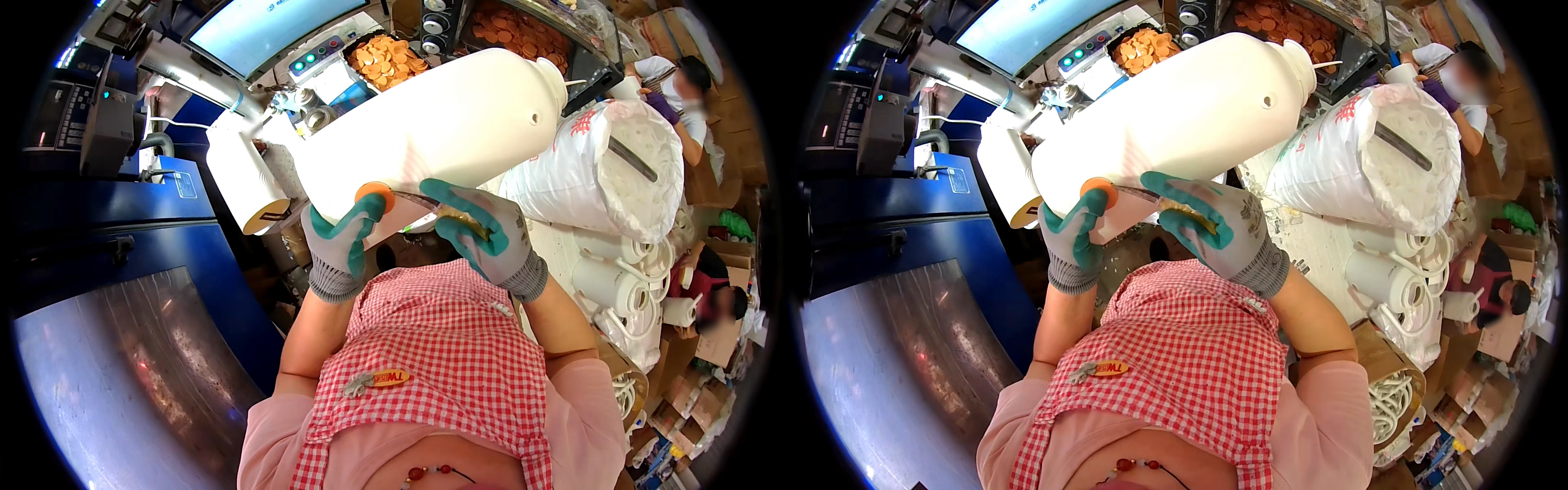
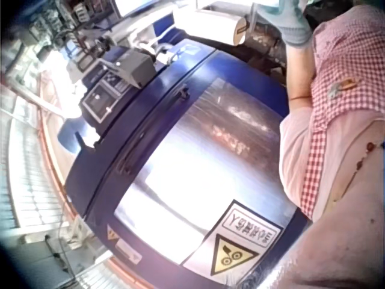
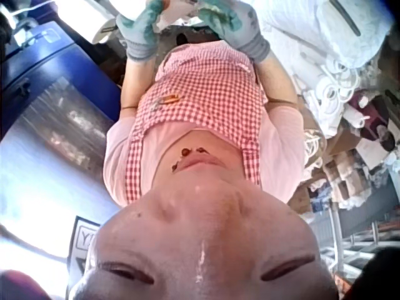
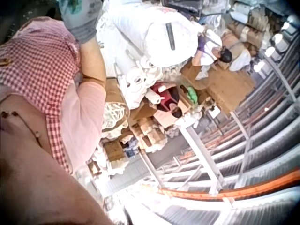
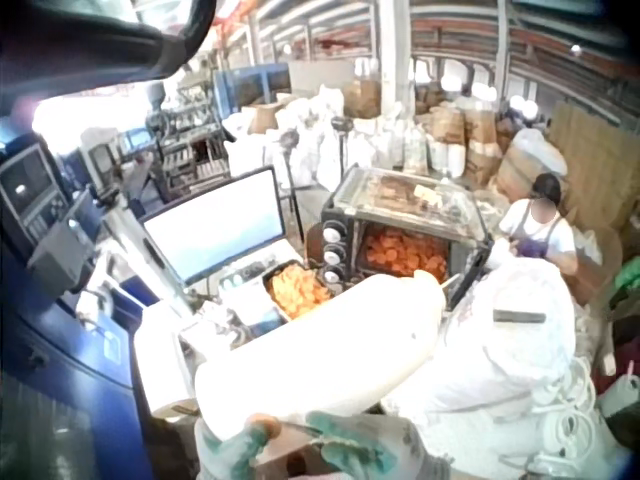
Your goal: The person attaches orange adhesive seals to plastic jugs, inserts handles and tubes into ceramic pitchers, and organizes components at a manufacturing workstation.
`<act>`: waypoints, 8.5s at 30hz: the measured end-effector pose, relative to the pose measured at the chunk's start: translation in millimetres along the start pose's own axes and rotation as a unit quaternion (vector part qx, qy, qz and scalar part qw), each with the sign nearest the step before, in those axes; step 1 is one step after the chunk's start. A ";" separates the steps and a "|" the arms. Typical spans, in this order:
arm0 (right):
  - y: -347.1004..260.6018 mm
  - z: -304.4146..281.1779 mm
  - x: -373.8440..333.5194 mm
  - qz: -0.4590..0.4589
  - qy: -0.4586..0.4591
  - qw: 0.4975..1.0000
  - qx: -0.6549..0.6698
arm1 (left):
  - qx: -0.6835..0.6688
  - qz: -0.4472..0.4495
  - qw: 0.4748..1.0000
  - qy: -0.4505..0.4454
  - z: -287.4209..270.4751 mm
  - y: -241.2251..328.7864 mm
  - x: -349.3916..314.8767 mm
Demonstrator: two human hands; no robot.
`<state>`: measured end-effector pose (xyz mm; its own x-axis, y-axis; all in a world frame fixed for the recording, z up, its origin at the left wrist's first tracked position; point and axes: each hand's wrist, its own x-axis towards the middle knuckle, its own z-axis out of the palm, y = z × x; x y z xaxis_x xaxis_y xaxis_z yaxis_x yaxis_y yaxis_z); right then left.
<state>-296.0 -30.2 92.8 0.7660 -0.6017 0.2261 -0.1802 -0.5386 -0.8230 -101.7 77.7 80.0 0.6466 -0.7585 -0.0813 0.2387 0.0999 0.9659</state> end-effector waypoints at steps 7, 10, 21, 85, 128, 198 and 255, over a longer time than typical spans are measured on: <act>4.2 26.4 6.3 -0.025 0.036 0.997 0.061 | 0.059 0.015 0.998 -0.035 -24.8 13.6 11.5; -12.0 21.9 12.4 -0.007 0.015 0.999 0.031 | 0.036 0.052 0.996 -0.069 -35.5 9.2 15.2; -32.1 -2.7 15.3 0.005 -0.049 0.995 -0.091 | -0.007 -0.033 0.998 -0.057 -19.1 15.6 12.5; 78.8 -42.0 74.1 0.036 0.074 0.777 0.624 | -0.440 -0.239 0.861 -0.085 -71.2 -26.3 -59.5; 175.6 432.2 225.4 0.105 -0.059 0.993 0.005 | 0.357 -0.244 0.852 0.294 -319.5 -232.1 -203.7; 221.3 -220.3 -70.4 0.255 0.278 0.885 -0.274 | -0.025 -0.048 0.963 -0.265 54.4 -128.1 137.2; 194.6 -264.8 -81.4 0.152 0.093 0.899 -0.399 | 0.365 0.318 0.854 -0.188 123.3 -183.1 149.8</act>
<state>-556.8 -242.2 52.2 0.5026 -0.8415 0.1980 -0.8068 -0.5389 -0.2424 -137.8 -133.6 -78.8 0.1653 -0.8673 0.4696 -0.6796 0.2449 0.6915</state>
